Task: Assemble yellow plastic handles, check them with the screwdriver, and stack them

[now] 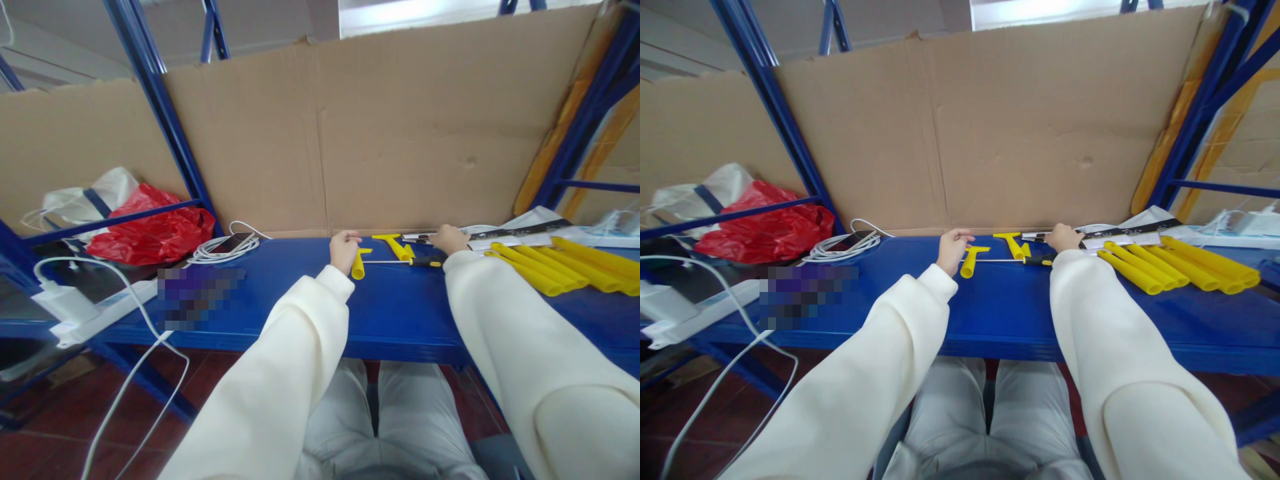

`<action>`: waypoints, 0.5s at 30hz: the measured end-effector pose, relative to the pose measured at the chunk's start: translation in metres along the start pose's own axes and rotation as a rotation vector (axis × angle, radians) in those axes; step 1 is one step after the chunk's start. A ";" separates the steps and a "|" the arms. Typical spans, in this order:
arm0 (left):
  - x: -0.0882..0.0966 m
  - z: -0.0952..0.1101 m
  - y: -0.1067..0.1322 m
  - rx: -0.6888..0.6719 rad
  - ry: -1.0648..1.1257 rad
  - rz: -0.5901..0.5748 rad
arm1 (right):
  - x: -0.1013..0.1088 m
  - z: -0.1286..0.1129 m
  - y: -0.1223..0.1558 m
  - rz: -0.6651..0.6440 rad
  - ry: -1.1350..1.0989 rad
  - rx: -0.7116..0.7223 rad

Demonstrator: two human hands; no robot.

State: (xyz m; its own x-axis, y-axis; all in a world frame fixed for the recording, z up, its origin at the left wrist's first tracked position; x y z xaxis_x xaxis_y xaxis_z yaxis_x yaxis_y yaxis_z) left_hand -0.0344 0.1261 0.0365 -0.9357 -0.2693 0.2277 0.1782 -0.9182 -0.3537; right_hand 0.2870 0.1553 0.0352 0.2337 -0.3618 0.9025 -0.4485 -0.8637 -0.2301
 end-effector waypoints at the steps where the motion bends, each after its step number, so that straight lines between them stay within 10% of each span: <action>1: 0.000 0.000 0.000 0.001 0.002 0.000 | 0.002 0.000 0.001 0.013 -0.009 0.005; 15: 0.000 -0.005 -0.006 -0.001 -0.058 0.000 | 0.030 -0.021 0.014 0.200 -0.187 0.112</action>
State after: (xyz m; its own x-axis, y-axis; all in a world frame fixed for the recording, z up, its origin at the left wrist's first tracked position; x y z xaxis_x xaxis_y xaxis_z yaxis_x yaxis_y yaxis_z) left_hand -0.0370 0.1327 0.0342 -0.9166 -0.2853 0.2800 0.1773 -0.9180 -0.3549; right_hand 0.2697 0.1398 0.0672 0.3094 -0.5785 0.7547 -0.4058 -0.7981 -0.4454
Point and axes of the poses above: each hand's wrist, its own y-axis away from the middle knuckle, its own x-axis out of the back of the hand, z = x × y, the point moved 10 cm from there along -y, towards the middle knuckle, and after that the axes turned 8 degrees about -y, right-handed, at the moved point
